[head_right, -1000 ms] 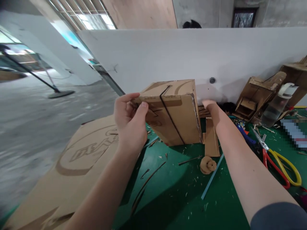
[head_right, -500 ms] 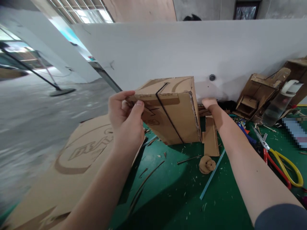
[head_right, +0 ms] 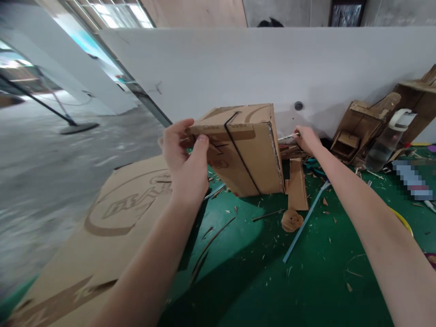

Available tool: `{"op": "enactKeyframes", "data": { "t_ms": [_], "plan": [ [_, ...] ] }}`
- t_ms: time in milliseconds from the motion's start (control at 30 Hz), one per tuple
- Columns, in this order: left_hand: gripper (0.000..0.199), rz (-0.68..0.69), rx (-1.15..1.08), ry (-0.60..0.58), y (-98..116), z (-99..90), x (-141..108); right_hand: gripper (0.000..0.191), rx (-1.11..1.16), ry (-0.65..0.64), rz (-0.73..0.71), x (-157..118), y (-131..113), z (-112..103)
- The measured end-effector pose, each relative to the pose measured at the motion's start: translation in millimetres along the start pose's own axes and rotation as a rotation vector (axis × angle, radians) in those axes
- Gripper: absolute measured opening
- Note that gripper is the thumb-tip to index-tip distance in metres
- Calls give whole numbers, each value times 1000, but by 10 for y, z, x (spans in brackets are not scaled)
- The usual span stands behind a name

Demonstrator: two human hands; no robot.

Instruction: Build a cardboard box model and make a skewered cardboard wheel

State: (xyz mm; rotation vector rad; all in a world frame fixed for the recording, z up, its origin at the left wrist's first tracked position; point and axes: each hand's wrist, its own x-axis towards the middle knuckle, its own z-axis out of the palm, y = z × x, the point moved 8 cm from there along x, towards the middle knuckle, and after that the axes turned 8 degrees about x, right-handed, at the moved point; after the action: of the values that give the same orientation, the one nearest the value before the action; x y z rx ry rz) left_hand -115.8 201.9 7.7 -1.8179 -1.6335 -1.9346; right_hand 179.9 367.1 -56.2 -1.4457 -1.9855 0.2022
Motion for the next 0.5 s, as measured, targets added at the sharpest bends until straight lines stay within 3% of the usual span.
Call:
{"op": "enactKeyframes", "data": {
  "t_ms": [133, 233, 300, 367, 433, 500],
  "plan": [
    [34, 29, 73, 155, 201, -210, -15, 19, 236, 266, -3, -335, -97, -500],
    [26, 241, 123, 238, 538, -349, -84, 17, 633, 576, -59, -695, -202, -1010],
    [20, 413, 153, 251, 796, -366, -213, 20, 866, 657, -106, -943, -334, -1246],
    [18, 540, 132, 148, 1018, -269, -393, 24, 1072, 646, -120, -1181, -517, -1364],
    [22, 568, 51, -104, 1163, -66, -608, 24, 1163, 580, -131, -1420, -774, -1374],
    [30, 473, -52, -399, 1207, 147, -863, 21, 1151, 478, -126, -1653, -1050, -1272]
  ]
}}
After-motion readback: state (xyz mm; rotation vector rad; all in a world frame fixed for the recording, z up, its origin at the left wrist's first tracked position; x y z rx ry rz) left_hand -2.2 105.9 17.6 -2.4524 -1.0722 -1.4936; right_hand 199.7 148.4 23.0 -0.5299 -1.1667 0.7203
